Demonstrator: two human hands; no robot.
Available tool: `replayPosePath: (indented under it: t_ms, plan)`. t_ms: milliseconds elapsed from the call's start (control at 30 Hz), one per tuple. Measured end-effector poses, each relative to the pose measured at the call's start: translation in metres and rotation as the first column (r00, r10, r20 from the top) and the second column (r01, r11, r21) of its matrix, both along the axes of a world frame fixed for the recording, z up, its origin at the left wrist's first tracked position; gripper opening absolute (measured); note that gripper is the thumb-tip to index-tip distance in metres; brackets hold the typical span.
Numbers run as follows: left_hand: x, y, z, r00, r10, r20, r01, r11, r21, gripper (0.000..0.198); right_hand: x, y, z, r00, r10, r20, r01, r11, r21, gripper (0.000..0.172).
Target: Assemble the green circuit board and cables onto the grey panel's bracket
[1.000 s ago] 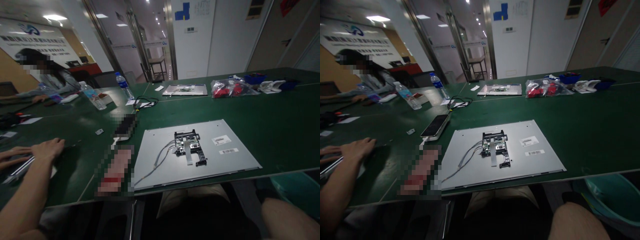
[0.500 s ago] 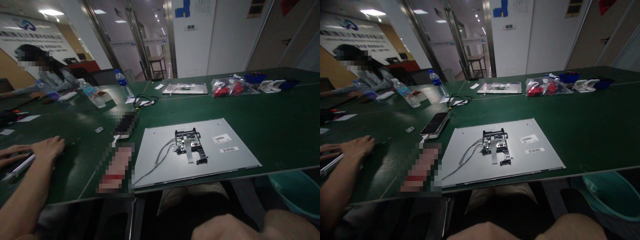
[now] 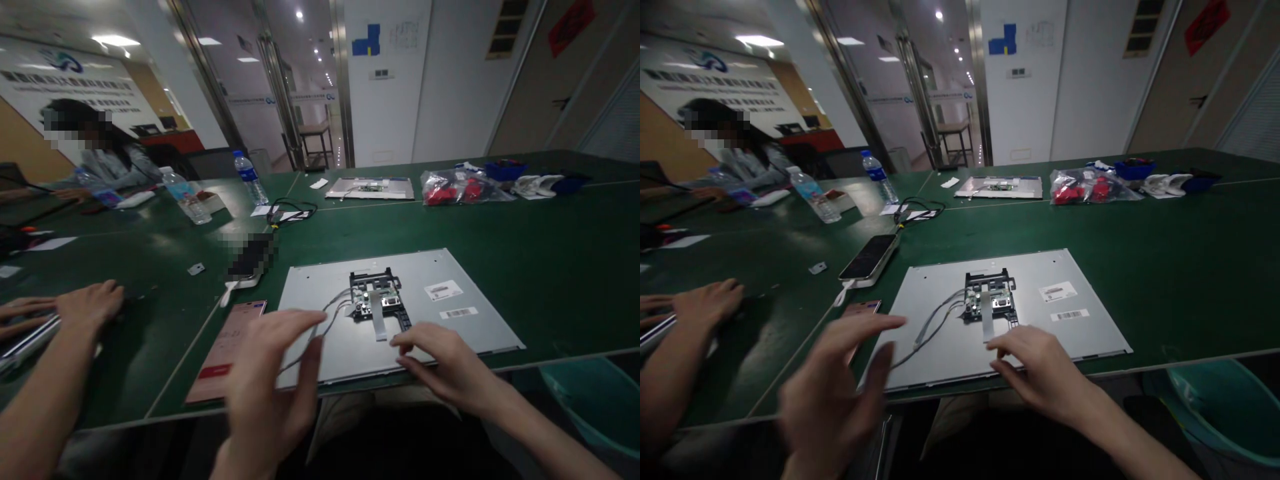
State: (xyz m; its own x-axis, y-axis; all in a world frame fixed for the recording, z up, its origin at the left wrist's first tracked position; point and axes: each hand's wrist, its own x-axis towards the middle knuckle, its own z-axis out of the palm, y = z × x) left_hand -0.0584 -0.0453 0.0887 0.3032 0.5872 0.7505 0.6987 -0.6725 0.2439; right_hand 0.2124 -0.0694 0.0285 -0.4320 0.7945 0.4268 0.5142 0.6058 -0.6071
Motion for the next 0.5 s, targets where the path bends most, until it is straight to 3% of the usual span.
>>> replayPosePath:
  t_ms: [100, 233, 333, 500]
  plan:
    - [0.043, 0.005, -0.034, 0.983, -0.141, -0.121, 0.130, 0.987, -0.092, 0.020, 0.003, 0.033, -0.018, 0.986, -0.135, 0.103, 0.122, 0.985, 0.119, 0.014]
    - [0.063, 0.023, -0.067, 0.948, -0.197, -0.249, 0.138, 0.962, -0.234, 0.017, 0.001, 0.063, -0.027, 0.967, -0.196, 0.165, 0.156, 0.961, 0.227, 0.019]
    - [0.064, 0.026, -0.076, 0.938, -0.205, -0.278, 0.135, 0.958, -0.251, 0.017, -0.001, 0.072, -0.030, 0.962, -0.222, 0.157, 0.176, 0.949, 0.261, 0.026]
    - [0.063, 0.022, -0.080, 0.927, -0.197, -0.320, 0.122, 0.963, -0.238, 0.021, -0.005, 0.073, -0.038, 0.960, -0.200, 0.195, 0.144, 0.952, 0.269, 0.043]
